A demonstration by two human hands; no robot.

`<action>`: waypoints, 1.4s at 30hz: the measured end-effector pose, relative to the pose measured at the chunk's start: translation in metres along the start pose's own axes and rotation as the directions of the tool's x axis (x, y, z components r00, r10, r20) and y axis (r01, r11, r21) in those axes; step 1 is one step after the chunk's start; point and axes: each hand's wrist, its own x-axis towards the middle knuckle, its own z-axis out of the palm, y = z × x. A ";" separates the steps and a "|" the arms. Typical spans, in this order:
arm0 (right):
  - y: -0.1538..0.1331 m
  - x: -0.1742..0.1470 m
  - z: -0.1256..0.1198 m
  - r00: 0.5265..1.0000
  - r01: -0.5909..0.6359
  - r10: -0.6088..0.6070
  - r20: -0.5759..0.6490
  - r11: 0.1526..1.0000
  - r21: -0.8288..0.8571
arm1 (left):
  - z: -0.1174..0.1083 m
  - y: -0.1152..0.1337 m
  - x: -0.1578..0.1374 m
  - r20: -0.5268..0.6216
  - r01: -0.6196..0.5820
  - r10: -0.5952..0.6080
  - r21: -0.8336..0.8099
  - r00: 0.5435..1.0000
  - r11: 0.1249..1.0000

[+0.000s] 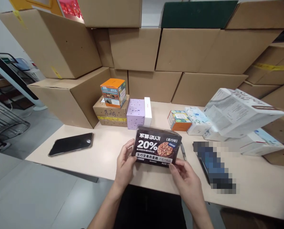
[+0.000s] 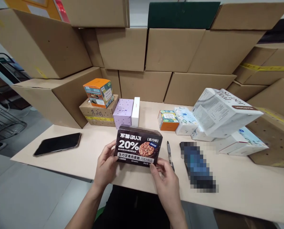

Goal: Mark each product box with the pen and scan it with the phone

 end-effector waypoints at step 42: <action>-0.077 0.174 -0.080 0.803 -0.211 -0.291 -0.521 0.678 -0.704 | 0.013 -0.004 -0.010 0.358 -0.375 0.170 0.648 0.918 0.662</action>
